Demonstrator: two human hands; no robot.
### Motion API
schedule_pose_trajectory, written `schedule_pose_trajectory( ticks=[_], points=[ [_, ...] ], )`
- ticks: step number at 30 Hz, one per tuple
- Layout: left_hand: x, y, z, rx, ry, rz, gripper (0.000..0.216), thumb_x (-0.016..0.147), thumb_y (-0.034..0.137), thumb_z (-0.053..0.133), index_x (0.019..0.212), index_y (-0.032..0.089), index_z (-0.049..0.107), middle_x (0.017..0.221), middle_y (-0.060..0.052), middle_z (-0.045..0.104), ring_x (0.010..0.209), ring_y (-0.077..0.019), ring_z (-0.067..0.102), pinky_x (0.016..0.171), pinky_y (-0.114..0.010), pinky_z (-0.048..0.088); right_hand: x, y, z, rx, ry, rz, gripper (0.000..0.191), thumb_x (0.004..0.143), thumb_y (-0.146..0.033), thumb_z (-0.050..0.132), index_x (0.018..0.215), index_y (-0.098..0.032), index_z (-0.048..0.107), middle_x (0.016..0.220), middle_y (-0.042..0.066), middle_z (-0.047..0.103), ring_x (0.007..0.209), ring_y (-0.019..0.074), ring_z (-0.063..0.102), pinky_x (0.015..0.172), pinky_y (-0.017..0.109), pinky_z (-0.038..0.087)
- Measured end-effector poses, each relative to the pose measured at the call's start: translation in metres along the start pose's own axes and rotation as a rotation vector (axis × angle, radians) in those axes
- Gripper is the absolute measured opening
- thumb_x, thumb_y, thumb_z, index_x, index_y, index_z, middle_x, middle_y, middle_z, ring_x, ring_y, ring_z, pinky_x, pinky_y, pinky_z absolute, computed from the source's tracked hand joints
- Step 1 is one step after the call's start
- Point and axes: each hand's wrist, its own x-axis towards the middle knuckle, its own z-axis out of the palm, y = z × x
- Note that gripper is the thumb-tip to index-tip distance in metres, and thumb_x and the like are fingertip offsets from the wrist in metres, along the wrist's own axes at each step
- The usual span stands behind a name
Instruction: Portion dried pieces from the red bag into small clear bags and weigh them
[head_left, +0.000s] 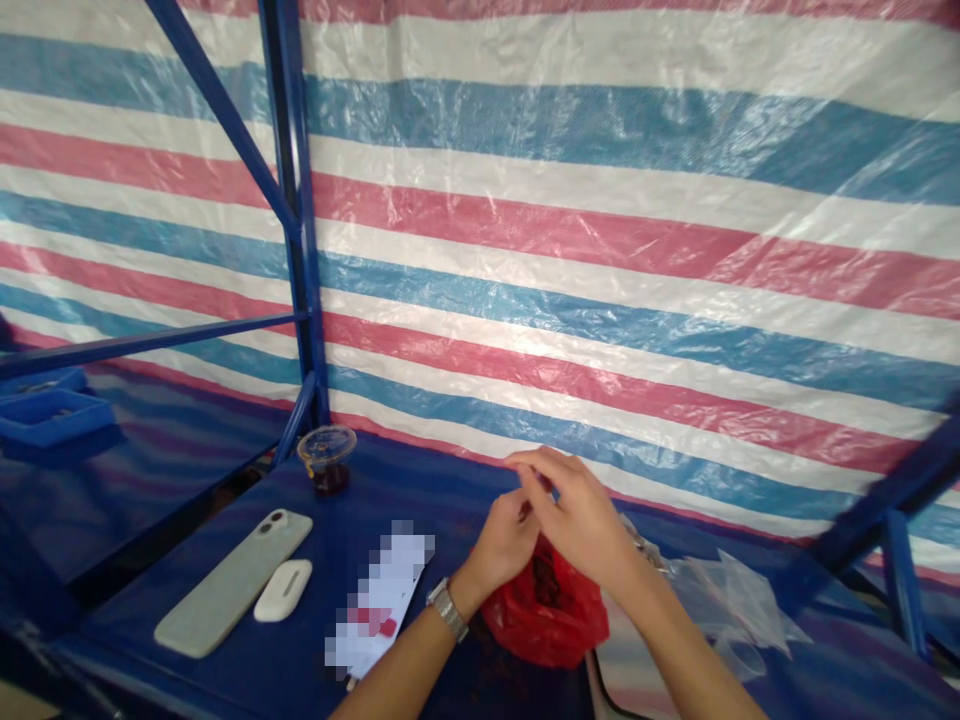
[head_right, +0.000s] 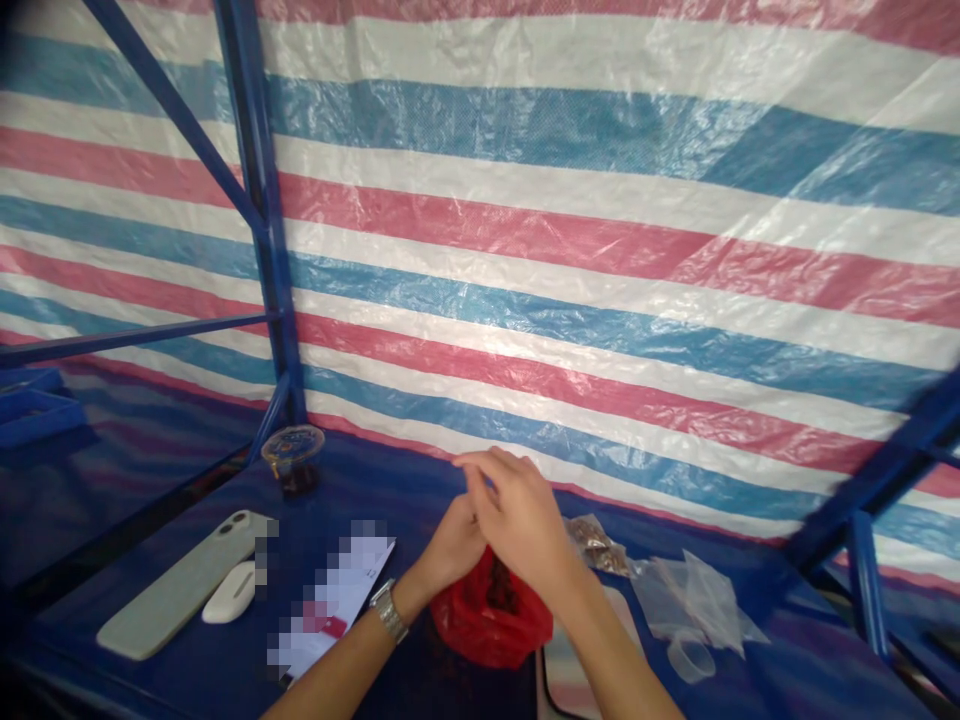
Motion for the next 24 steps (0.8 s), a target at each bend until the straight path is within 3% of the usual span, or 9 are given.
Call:
schedule_pose_trajectory(
  ticks=[2,6,13,19,24],
  points=[
    [0.001,0.006,0.002,-0.044,-0.017,-0.005,0.040,0.099,0.047,0.057,0.091,0.012,0.075,0.086,-0.008,0.075,0.081,-0.0217,0.068,0.075,-0.031,0.052,-0.015,0.026,-0.017,0.000,0.052,0.098,0.025,0.103,-0.030,0.049,0.107,-0.026,0.074,0.103,0.004,0.076,0.095,0.0216,0.070,0.086,0.033,0.051],
    [-0.001,0.009,0.006,-0.113,-0.031,-0.062,0.040,0.092,0.052,0.065,0.079,0.015,0.073,0.077,-0.006,0.074,0.074,-0.0195,0.067,0.073,-0.028,0.050,-0.048,0.060,-0.021,0.146,-0.092,0.190,0.020,0.100,-0.035,0.054,0.099,-0.023,0.070,0.086,0.002,0.072,0.075,0.0186,0.064,0.070,0.029,0.049],
    [-0.005,0.006,0.005,-0.021,0.011,-0.150,0.037,0.088,0.049,0.072,0.070,0.017,0.065,0.069,-0.002,0.068,0.065,-0.0147,0.060,0.065,-0.025,0.044,-0.068,0.066,-0.014,0.442,-0.127,0.266,0.018,0.096,-0.039,0.064,0.103,-0.023,0.066,0.086,-0.001,0.067,0.077,0.0158,0.058,0.072,0.027,0.046],
    [-0.006,0.011,0.005,0.085,-0.049,-0.153,0.034,0.091,0.046,0.069,0.072,0.018,0.065,0.071,-0.002,0.071,0.071,-0.0172,0.065,0.070,-0.026,0.048,-0.080,0.081,-0.003,0.764,-0.103,0.382,0.038,0.090,-0.050,0.073,0.113,-0.022,0.061,0.081,-0.001,0.070,0.073,0.0163,0.063,0.070,0.029,0.047],
    [-0.007,0.015,0.003,0.115,-0.121,-0.141,0.033,0.095,0.046,0.063,0.078,0.018,0.066,0.077,-0.004,0.074,0.075,-0.0186,0.067,0.074,-0.028,0.049,-0.081,0.080,0.000,0.806,-0.065,0.390,0.036,0.091,-0.049,0.072,0.113,-0.022,0.061,0.075,-0.003,0.069,0.070,0.0155,0.064,0.072,0.029,0.048]
  ],
)
